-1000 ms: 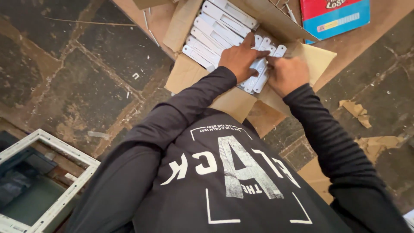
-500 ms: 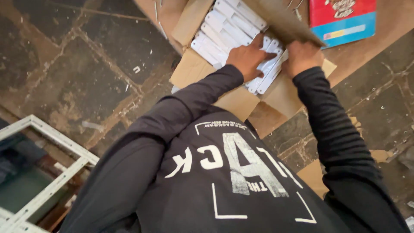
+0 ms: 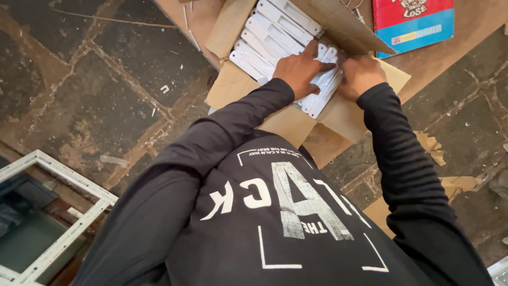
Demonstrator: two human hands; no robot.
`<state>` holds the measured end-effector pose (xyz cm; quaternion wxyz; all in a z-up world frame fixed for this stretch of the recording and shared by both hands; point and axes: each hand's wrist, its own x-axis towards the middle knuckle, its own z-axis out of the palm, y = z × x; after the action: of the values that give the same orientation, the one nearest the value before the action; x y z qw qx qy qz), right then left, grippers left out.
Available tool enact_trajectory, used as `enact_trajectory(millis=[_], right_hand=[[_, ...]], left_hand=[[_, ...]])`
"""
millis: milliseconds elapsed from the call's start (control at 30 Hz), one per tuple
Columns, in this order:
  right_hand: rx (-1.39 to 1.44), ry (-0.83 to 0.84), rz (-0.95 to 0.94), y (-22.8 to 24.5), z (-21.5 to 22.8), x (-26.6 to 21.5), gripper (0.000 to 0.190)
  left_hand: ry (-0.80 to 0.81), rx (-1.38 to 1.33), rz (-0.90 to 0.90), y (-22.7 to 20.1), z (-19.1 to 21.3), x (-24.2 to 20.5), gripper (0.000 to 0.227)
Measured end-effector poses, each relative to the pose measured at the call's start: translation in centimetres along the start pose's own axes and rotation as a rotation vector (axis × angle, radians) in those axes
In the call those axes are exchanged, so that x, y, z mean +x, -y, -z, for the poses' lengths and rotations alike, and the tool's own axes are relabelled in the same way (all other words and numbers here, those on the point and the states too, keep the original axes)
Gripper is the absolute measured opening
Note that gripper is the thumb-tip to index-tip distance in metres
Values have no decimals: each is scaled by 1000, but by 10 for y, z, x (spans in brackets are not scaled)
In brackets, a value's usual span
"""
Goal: The person repeatedly picks up white plastic parts from a cardboard box, inspects them, and places them back into the box in a more organized arrangement. The person handles the parts one at a time and occasionally shifts the box contents to create space.
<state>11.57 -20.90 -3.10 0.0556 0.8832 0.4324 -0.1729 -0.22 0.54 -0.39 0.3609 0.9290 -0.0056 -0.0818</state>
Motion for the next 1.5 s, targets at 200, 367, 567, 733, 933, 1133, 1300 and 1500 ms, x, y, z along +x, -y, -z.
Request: enact_trajectory(millis=[200, 367, 567, 733, 933, 1133, 1300, 1500], right_hand=[[323, -168, -129, 20, 36, -20, 53], [518, -515, -283, 57, 71, -57, 34], [1408, -418, -360, 124, 87, -56, 36], [1448, -308, -104, 175, 82, -41, 66], [1658, -100, -186, 179, 66, -40, 70], [1546, -141, -167, 160, 59, -47, 61], [1624, -185, -189, 142, 44, -47, 39], [1468, -192, -208, 147, 23, -40, 39]], left_hand=[[40, -61, 53, 1, 8, -2, 71], [-373, -231, -66, 5, 28, -8, 56], [-619, -500, -62, 9, 58, -13, 42], [-511, -1149, 171, 3, 47, -33, 46], [-485, -1452, 301, 16, 23, -56, 50], [-481, -1385, 289, 22, 14, -61, 55], [-454, -1219, 317, 34, 9, -74, 55], [-400, -1141, 327, 53, 12, -87, 47]])
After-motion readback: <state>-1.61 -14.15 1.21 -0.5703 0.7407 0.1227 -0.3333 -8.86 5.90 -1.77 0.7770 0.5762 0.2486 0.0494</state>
